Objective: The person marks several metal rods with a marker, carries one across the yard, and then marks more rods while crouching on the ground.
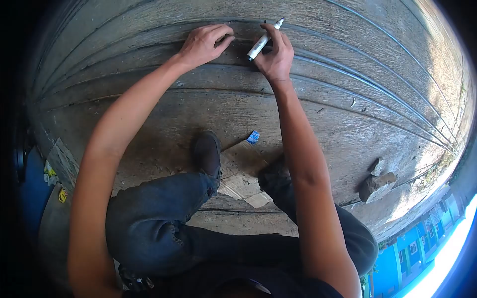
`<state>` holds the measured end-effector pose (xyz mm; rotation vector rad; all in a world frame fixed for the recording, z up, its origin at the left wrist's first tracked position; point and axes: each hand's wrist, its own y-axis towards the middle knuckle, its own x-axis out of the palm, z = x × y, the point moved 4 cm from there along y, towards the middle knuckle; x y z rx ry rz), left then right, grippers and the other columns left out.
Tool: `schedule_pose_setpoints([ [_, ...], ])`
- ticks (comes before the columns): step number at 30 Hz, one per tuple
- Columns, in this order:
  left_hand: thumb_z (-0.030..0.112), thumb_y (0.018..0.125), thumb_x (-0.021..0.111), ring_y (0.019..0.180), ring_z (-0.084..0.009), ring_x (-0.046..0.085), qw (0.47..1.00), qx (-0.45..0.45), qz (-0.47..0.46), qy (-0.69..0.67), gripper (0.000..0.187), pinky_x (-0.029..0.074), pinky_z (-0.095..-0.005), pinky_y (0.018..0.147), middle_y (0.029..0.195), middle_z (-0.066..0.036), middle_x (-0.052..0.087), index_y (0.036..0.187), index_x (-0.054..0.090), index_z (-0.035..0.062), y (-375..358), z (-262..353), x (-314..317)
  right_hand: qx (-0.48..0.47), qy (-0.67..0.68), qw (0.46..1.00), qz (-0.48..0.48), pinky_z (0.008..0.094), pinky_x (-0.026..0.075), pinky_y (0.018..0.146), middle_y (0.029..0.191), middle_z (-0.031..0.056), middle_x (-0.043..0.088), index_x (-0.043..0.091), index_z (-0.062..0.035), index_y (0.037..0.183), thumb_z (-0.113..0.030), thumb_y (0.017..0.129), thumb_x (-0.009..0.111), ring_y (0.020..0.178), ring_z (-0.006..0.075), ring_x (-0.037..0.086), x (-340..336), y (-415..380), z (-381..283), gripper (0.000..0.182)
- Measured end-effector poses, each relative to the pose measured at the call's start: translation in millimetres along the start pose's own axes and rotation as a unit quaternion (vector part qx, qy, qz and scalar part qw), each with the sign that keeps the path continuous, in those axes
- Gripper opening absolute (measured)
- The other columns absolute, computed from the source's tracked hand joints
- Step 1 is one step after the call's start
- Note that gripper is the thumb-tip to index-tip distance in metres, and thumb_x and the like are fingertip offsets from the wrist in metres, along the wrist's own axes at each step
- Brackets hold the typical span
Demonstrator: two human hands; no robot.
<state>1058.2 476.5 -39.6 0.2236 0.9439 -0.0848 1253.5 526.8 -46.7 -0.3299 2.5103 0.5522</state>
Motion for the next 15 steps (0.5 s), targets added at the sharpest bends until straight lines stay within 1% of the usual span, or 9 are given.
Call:
schedule_pose_setpoints([
  [1,0.017,0.093,0.071,0.079,-0.0302,0.070,0.999,0.029,0.021,-0.009,0.013,0.056,-0.0409,0.071,0.089,-0.010,0.072,0.100,0.068,0.0061,-1,0,1,-0.023,-0.025,0.999,-0.003,0.0401,0.053,0.077,0.090,0.0111,0.068,0.068,-0.0086,0.114,-0.008,0.075,0.078,0.082,0.0300,0.066,2,-3,1,0.040],
  [2,0.014,0.092,0.072,0.077,-0.0290,0.070,0.999,0.028,0.019,-0.021,0.010,0.056,-0.0399,0.070,0.088,-0.009,0.072,0.095,0.069,0.0052,-2,-1,3,-0.010,-0.021,1.000,-0.005,0.0399,0.052,0.077,0.089,0.0106,0.067,0.068,-0.0087,0.114,-0.008,0.075,0.078,0.082,0.0297,0.065,3,-7,3,0.040],
  [3,0.014,0.092,0.072,0.077,-0.0290,0.070,0.999,0.036,0.029,-0.016,0.010,0.056,-0.0399,0.070,0.088,-0.009,0.072,0.095,0.069,0.0052,-1,-5,1,-0.002,-0.018,1.000,-0.004,0.0396,0.052,0.077,0.088,0.0102,0.067,0.068,-0.0088,0.114,-0.008,0.075,0.078,0.082,0.0293,0.065,4,-7,4,0.040],
  [5,0.014,0.091,0.072,0.076,-0.0286,0.070,0.996,0.072,-0.044,-0.020,0.010,0.056,-0.0395,0.068,0.087,-0.009,0.072,0.095,0.069,0.0048,3,-10,4,-0.018,-0.006,1.000,-0.010,0.0400,0.052,0.079,0.089,0.0100,0.067,0.068,-0.0085,0.114,-0.008,0.076,0.077,0.084,0.0294,0.065,3,-5,2,0.039],
  [6,0.013,0.089,0.074,0.075,-0.0272,0.070,0.996,0.083,-0.040,-0.018,0.010,0.057,-0.0384,0.067,0.088,-0.007,0.072,0.095,0.070,0.0054,4,-9,4,-0.002,0.009,1.000,-0.018,0.0406,0.052,0.079,0.089,0.0103,0.067,0.068,-0.0080,0.114,-0.008,0.076,0.076,0.085,0.0298,0.065,3,-5,4,0.039],
  [7,0.013,0.089,0.074,0.075,-0.0272,0.070,0.995,0.095,-0.032,-0.019,0.010,0.057,-0.0384,0.067,0.088,-0.007,0.072,0.095,0.070,0.0054,7,-8,5,-0.026,-0.004,1.000,-0.014,0.0409,0.052,0.080,0.089,0.0107,0.066,0.067,-0.0075,0.115,-0.007,0.076,0.075,0.085,0.0301,0.064,3,-4,2,0.040],
  [10,0.015,0.085,0.078,0.075,-0.0235,0.069,0.992,0.095,0.079,0.004,0.012,0.057,-0.0361,0.067,0.085,-0.004,0.068,0.094,0.074,0.0080,-10,-2,3,-0.021,0.000,0.998,-0.053,0.0414,0.051,0.081,0.092,0.0115,0.066,0.066,-0.0078,0.118,-0.008,0.074,0.076,0.087,0.0311,0.064,-3,-6,-5,0.045],
  [13,0.022,0.081,0.083,0.076,-0.0210,0.067,0.987,0.102,0.124,0.017,0.019,0.057,-0.0349,0.068,0.082,-0.002,0.064,0.093,0.075,0.0095,-20,3,4,-0.073,-0.001,0.994,-0.085,0.0421,0.051,0.083,0.094,0.0117,0.065,0.065,-0.0077,0.120,-0.007,0.072,0.078,0.088,0.0321,0.062,-12,-7,-9,0.050],
  [15,0.026,0.078,0.085,0.077,-0.0200,0.066,0.985,0.113,0.124,0.045,0.024,0.056,-0.0346,0.070,0.082,-0.002,0.062,0.093,0.075,0.0100,-21,3,7,-0.132,-0.019,0.983,-0.126,0.0424,0.050,0.083,0.095,0.0113,0.064,0.065,-0.0074,0.122,-0.007,0.069,0.079,0.089,0.0327,0.060,-13,-8,-8,0.055],
])
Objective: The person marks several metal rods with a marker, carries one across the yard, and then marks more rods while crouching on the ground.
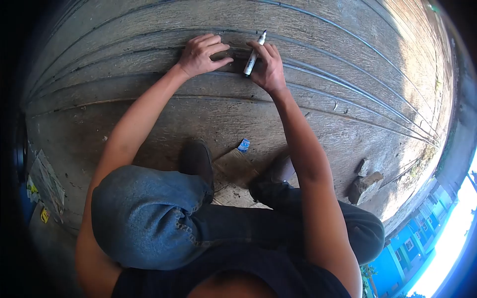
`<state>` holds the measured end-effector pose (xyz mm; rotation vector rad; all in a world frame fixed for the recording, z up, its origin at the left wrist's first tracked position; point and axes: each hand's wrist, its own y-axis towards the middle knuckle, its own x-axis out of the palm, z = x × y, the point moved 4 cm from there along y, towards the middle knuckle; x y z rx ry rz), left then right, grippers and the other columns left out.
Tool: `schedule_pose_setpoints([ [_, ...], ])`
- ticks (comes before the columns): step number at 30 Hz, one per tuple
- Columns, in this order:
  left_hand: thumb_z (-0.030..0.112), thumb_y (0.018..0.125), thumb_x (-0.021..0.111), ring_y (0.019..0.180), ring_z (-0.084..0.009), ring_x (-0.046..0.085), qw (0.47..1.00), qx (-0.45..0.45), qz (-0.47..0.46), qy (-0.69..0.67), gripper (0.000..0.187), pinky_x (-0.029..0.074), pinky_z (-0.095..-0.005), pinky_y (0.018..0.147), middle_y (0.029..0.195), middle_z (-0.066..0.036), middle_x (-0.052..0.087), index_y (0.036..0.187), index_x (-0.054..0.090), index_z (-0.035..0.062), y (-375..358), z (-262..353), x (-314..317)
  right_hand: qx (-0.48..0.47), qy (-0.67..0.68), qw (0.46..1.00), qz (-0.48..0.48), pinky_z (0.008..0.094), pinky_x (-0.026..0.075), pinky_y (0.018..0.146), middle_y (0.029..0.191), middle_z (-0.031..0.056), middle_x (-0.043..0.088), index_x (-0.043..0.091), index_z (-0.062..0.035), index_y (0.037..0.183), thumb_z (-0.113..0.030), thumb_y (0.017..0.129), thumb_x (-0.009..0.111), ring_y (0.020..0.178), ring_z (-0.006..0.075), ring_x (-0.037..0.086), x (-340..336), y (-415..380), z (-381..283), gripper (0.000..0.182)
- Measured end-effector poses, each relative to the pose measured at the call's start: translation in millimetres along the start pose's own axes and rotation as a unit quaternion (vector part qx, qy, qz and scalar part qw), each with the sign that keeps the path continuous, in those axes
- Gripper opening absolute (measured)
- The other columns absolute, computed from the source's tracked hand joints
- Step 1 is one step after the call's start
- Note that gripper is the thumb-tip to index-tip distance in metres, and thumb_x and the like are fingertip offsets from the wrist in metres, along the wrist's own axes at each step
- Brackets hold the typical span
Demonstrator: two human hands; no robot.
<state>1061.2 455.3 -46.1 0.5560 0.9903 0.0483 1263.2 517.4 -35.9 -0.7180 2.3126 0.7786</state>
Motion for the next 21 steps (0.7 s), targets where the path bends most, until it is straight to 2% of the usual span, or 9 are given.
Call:
schedule_pose_setpoints([
  [4,0.035,0.072,0.089,0.083,-0.0192,0.065,0.997,0.028,-0.012,0.066,0.035,0.053,-0.0350,0.078,0.085,-0.001,0.062,0.093,0.074,0.0102,-3,4,6,-0.013,-0.009,1.000,0.013,0.0416,0.050,0.082,0.093,0.0108,0.063,0.066,-0.0078,0.122,-0.007,0.068,0.080,0.087,0.0321,0.059,3,-2,3,0.056],
  [12,0.026,0.075,0.087,0.086,-0.0203,0.066,0.998,-0.021,-0.008,0.066,0.031,0.051,-0.0354,0.079,0.086,-0.003,0.064,0.094,0.072,0.0063,-7,15,16,-0.039,-0.036,0.998,0.023,0.0415,0.051,0.080,0.090,0.0111,0.064,0.067,-0.0077,0.119,-0.011,0.070,0.081,0.084,0.0323,0.060,7,0,-3,0.052],
  [15,0.024,0.076,0.086,0.085,-0.0207,0.067,0.997,-0.046,0.001,0.063,0.029,0.051,-0.0358,0.079,0.087,-0.004,0.066,0.095,0.073,0.0058,-8,21,17,-0.020,-0.042,0.999,0.017,0.0423,0.052,0.083,0.094,0.0112,0.065,0.067,-0.0077,0.119,-0.010,0.070,0.080,0.087,0.0326,0.062,5,1,-7,0.051],
  [18,0.023,0.077,0.086,0.085,-0.0209,0.067,0.995,-0.073,0.041,0.063,0.029,0.051,-0.0359,0.080,0.087,-0.004,0.068,0.096,0.073,0.0051,-11,20,16,0.028,-0.010,1.000,0.008,0.0404,0.055,0.081,0.097,0.0121,0.070,0.065,-0.0067,0.126,-0.007,0.075,0.076,0.088,0.0297,0.067,6,5,-3,0.052],
  [20,0.023,0.078,0.085,0.084,-0.0210,0.068,0.994,-0.077,0.058,0.047,0.028,0.051,-0.0361,0.080,0.088,-0.004,0.069,0.096,0.074,0.0050,-14,19,18,0.138,0.061,0.987,0.052,0.0344,0.056,0.075,0.093,0.0112,0.073,0.064,-0.0064,0.134,-0.007,0.086,0.072,0.081,0.0204,0.069,6,7,11,0.049],
  [21,0.023,0.078,0.085,0.084,-0.0210,0.068,0.994,-0.085,0.057,0.044,0.028,0.051,-0.0361,0.080,0.088,-0.004,0.069,0.096,0.074,0.0050,-16,19,18,0.214,0.153,0.961,0.089,0.0286,0.054,0.069,0.084,0.0101,0.073,0.064,-0.0043,0.135,-0.012,0.098,0.067,0.075,0.0119,0.067,9,9,16,0.039],
])
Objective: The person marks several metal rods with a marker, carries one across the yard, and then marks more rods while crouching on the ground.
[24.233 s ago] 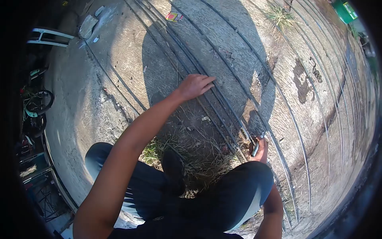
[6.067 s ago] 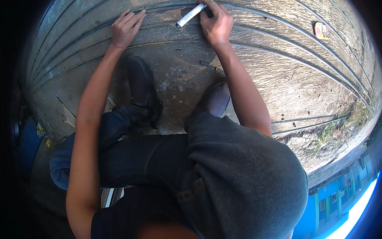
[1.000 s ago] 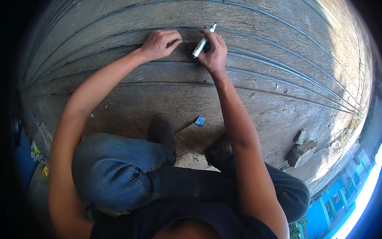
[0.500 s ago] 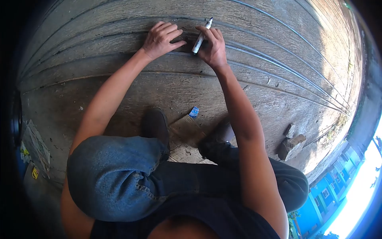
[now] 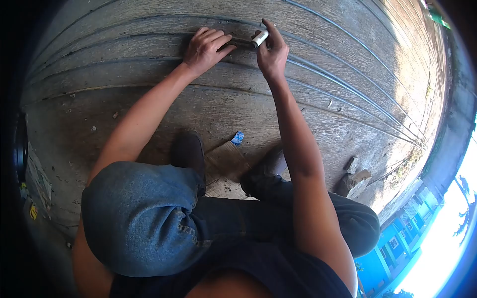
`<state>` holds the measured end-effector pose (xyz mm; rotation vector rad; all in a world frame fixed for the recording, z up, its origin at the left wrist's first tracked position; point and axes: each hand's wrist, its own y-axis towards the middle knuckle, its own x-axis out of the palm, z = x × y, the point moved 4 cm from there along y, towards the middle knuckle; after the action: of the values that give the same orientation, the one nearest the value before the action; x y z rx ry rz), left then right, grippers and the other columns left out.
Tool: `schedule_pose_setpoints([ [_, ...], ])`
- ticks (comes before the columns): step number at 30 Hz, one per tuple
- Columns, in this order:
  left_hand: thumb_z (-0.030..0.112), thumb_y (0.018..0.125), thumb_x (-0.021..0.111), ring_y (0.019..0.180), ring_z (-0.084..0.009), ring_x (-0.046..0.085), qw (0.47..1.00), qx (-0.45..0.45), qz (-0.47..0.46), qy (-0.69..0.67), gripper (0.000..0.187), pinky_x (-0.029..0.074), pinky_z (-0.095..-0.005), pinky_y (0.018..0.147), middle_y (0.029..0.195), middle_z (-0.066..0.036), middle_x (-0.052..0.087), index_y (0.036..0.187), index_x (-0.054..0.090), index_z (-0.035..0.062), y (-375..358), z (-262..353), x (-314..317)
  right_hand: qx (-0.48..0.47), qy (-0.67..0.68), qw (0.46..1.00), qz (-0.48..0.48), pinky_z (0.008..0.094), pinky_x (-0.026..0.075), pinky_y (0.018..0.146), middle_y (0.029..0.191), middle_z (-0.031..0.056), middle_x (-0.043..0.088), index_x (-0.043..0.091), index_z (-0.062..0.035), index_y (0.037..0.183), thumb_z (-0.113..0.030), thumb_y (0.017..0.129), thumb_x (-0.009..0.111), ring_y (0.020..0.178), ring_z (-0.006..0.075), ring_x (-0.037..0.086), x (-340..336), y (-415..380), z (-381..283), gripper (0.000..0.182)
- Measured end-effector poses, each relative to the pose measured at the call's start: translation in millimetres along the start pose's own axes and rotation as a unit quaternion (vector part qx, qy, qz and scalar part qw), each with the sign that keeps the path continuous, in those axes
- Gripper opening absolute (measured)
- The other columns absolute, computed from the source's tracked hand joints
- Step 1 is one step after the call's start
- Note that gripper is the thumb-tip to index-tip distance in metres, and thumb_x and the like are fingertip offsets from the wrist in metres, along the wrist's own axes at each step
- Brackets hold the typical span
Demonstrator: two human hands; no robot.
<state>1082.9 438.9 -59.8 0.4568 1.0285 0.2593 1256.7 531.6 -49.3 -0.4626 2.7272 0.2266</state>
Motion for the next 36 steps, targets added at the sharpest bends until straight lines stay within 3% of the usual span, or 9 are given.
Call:
schedule_pose_setpoints([
  [1,0.022,0.078,0.085,0.085,-0.0209,0.068,1.000,0.012,0.009,-0.003,0.027,0.051,-0.0361,0.081,0.088,-0.004,0.069,0.096,0.074,0.0052,0,0,-1,-0.017,0.108,0.994,-0.023,0.0253,0.051,0.065,0.080,0.0083,0.072,0.066,0.0015,0.128,-0.018,0.102,0.065,0.073,0.0070,0.064,0,5,-5,0.033],
  [3,0.022,0.079,0.085,0.085,-0.0208,0.068,1.000,0.026,0.017,-0.005,0.025,0.051,-0.0361,0.081,0.088,-0.004,0.070,0.095,0.074,0.0053,1,1,-2,0.058,0.226,0.972,-0.027,0.0239,0.048,0.060,0.076,0.0080,0.071,0.070,0.0059,0.115,-0.023,0.102,0.067,0.068,0.0070,0.063,3,11,-1,0.032],
  [9,0.020,0.081,0.083,0.083,-0.0205,0.069,1.000,0.019,0.017,-0.008,0.021,0.050,-0.0364,0.081,0.088,-0.004,0.072,0.096,0.076,0.0063,1,-1,0,0.104,0.197,0.972,-0.074,0.0253,0.048,0.055,0.067,0.0048,0.068,0.072,0.0030,0.091,-0.023,0.099,0.071,0.062,0.0091,0.063,10,18,0,0.027],
  [13,0.017,0.085,0.080,0.082,-0.0196,0.069,1.000,0.014,0.017,-0.002,0.015,0.049,-0.0361,0.080,0.086,-0.003,0.073,0.095,0.076,0.0064,2,-4,2,0.035,0.085,0.993,-0.077,0.0258,0.052,0.060,0.069,0.0051,0.069,0.072,0.0016,0.090,-0.018,0.093,0.074,0.064,0.0093,0.064,11,15,0,0.020],
  [15,0.016,0.086,0.079,0.082,-0.0193,0.069,1.000,0.013,0.016,-0.003,0.013,0.049,-0.0358,0.080,0.086,-0.003,0.073,0.095,0.076,0.0063,1,-3,2,0.044,0.112,0.991,-0.065,0.0258,0.053,0.063,0.068,0.0054,0.069,0.073,0.0025,0.089,-0.015,0.089,0.074,0.066,0.0094,0.064,13,13,2,0.018],
  [17,0.015,0.086,0.079,0.082,-0.0197,0.070,1.000,0.007,0.019,-0.003,0.013,0.048,-0.0358,0.081,0.086,-0.004,0.073,0.095,0.076,0.0067,1,-4,1,0.044,0.025,0.997,-0.064,0.0265,0.053,0.064,0.068,0.0058,0.070,0.073,0.0039,0.086,-0.016,0.085,0.074,0.067,0.0088,0.065,12,12,3,0.020],
  [20,0.016,0.086,0.079,0.082,-0.0200,0.070,1.000,0.012,0.023,0.000,0.013,0.048,-0.0361,0.082,0.086,-0.004,0.073,0.095,0.076,0.0070,1,-4,2,0.015,-0.001,0.998,-0.054,0.0279,0.055,0.067,0.069,0.0068,0.071,0.074,0.0035,0.086,-0.017,0.082,0.074,0.067,0.0096,0.066,12,9,1,0.021],
  [29,0.018,0.086,0.079,0.083,-0.0204,0.070,1.000,0.021,-0.001,0.011,0.014,0.048,-0.0364,0.081,0.088,-0.004,0.074,0.095,0.075,0.0075,4,-3,-1,0.006,-0.013,0.999,-0.042,0.0295,0.056,0.071,0.071,0.0079,0.074,0.075,0.0012,0.086,-0.020,0.082,0.074,0.069,0.0136,0.070,15,7,11,0.021],
  [36,0.018,0.086,0.079,0.083,-0.0205,0.070,1.000,0.020,-0.007,0.012,0.015,0.048,-0.0364,0.081,0.088,-0.004,0.074,0.096,0.075,0.0072,3,-3,0,-0.036,-0.033,0.998,-0.040,0.0269,0.054,0.066,0.071,0.0047,0.071,0.073,0.0039,0.088,-0.015,0.086,0.075,0.069,0.0100,0.066,16,7,10,0.019],
])
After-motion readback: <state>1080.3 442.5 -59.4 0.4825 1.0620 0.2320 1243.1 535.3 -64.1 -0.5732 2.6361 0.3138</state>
